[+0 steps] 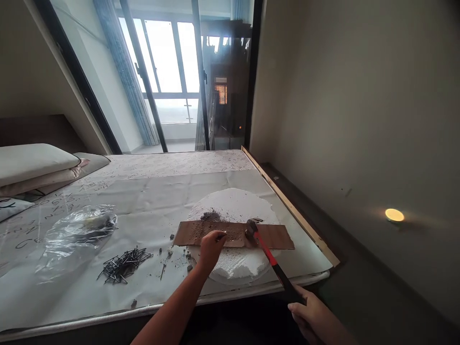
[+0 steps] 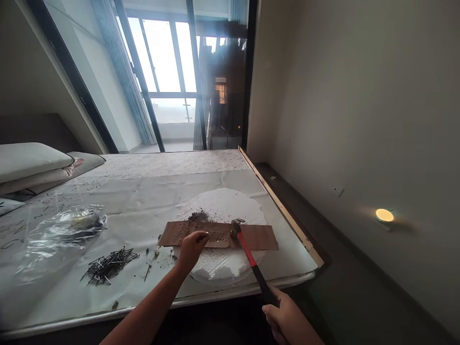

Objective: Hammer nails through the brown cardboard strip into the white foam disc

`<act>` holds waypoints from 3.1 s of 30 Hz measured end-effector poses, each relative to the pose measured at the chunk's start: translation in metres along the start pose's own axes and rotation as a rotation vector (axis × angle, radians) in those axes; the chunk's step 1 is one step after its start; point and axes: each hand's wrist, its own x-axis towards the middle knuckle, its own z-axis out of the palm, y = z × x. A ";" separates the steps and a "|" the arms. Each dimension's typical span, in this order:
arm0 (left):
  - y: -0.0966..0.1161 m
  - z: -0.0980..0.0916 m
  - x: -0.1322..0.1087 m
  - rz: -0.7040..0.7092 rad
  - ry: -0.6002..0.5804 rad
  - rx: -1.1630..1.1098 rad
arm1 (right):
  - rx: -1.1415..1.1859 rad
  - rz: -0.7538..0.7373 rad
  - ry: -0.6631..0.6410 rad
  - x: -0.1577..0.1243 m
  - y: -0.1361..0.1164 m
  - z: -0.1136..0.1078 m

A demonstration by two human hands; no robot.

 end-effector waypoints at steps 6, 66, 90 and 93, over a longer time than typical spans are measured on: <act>-0.005 0.042 0.015 0.013 -0.046 -0.001 | 0.002 0.002 -0.021 -0.001 -0.007 -0.001; -0.029 0.063 0.005 0.142 0.019 0.020 | -0.336 -0.030 -0.035 -0.043 -0.077 0.033; -0.027 0.058 0.005 0.140 0.002 0.027 | -0.297 -0.051 0.065 -0.043 -0.078 0.038; -0.028 0.059 0.005 0.130 0.010 0.018 | -0.281 -0.009 0.039 -0.041 -0.078 0.038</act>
